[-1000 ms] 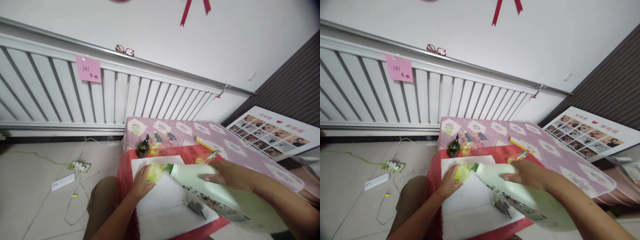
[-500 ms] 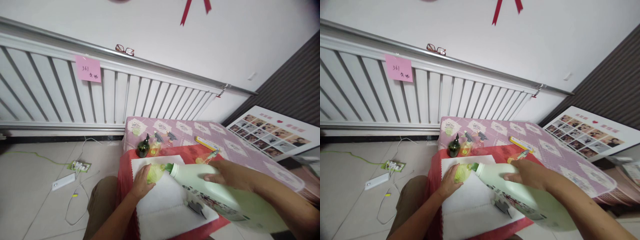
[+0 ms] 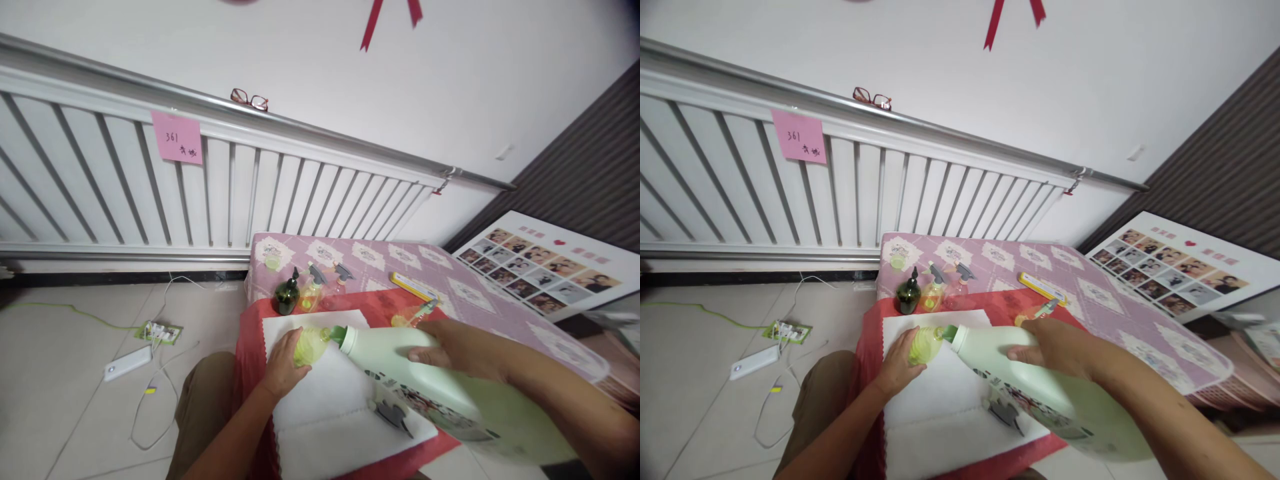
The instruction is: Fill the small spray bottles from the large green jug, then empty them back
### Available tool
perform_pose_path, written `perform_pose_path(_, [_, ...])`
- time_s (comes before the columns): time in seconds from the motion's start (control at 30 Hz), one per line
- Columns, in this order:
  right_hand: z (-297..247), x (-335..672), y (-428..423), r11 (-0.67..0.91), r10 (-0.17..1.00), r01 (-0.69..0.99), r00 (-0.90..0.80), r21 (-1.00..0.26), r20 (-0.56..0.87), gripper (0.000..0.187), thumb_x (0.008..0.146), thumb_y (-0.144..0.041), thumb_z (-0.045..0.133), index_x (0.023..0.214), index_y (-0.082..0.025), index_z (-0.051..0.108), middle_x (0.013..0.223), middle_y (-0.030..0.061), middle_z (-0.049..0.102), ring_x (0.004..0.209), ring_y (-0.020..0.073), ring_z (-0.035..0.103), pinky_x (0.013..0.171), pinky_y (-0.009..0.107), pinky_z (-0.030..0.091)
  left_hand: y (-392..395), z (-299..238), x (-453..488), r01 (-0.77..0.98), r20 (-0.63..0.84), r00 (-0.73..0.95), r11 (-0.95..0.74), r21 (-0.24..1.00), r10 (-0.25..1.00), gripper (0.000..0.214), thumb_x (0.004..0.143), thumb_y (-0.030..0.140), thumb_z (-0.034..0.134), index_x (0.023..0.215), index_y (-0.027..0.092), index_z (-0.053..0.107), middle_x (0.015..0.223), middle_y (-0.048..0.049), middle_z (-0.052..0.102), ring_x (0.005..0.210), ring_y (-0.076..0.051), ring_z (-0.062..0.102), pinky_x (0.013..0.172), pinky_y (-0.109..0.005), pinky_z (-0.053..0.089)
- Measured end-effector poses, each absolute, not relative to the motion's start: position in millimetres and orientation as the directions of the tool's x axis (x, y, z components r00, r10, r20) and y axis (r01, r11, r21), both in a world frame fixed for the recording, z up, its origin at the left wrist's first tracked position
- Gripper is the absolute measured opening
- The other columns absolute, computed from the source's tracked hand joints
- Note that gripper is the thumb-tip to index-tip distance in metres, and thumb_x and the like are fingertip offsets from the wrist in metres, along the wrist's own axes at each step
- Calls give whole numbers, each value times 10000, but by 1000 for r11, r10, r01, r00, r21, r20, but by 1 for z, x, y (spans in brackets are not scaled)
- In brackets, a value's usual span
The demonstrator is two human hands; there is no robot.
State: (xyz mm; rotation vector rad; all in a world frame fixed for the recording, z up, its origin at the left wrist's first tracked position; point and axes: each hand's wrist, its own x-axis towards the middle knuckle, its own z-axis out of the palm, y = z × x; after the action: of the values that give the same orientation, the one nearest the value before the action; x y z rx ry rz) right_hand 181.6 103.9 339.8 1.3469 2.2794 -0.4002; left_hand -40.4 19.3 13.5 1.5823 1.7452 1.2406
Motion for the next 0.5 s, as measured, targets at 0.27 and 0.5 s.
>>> perform_pose_path(0.27, [340, 182, 105, 480, 740, 877, -413, -14, -532, 570, 770, -655, 470, 1055, -186, 625, 1110, 156, 673, 1008, 340, 627, 839, 400, 475, 19, 14, -41, 524, 216, -221, -71, 849, 951, 841, 649, 211, 686, 1412, 209, 331, 1410, -92, 449, 1322, -261, 396, 1131, -418, 316])
perform_pose_path(0.5, [339, 183, 104, 493, 738, 870, -431, -20, -519, 557, 766, -659, 476, 1007, -185, 643, 1072, 150, 693, 969, 332, 644, 811, 392, 489, 19, 14, -40, 522, 212, -218, -70, 850, 953, 833, 659, 215, 677, 1415, 219, 328, 1420, -86, 440, 1331, -258, 385, 1136, -422, 307])
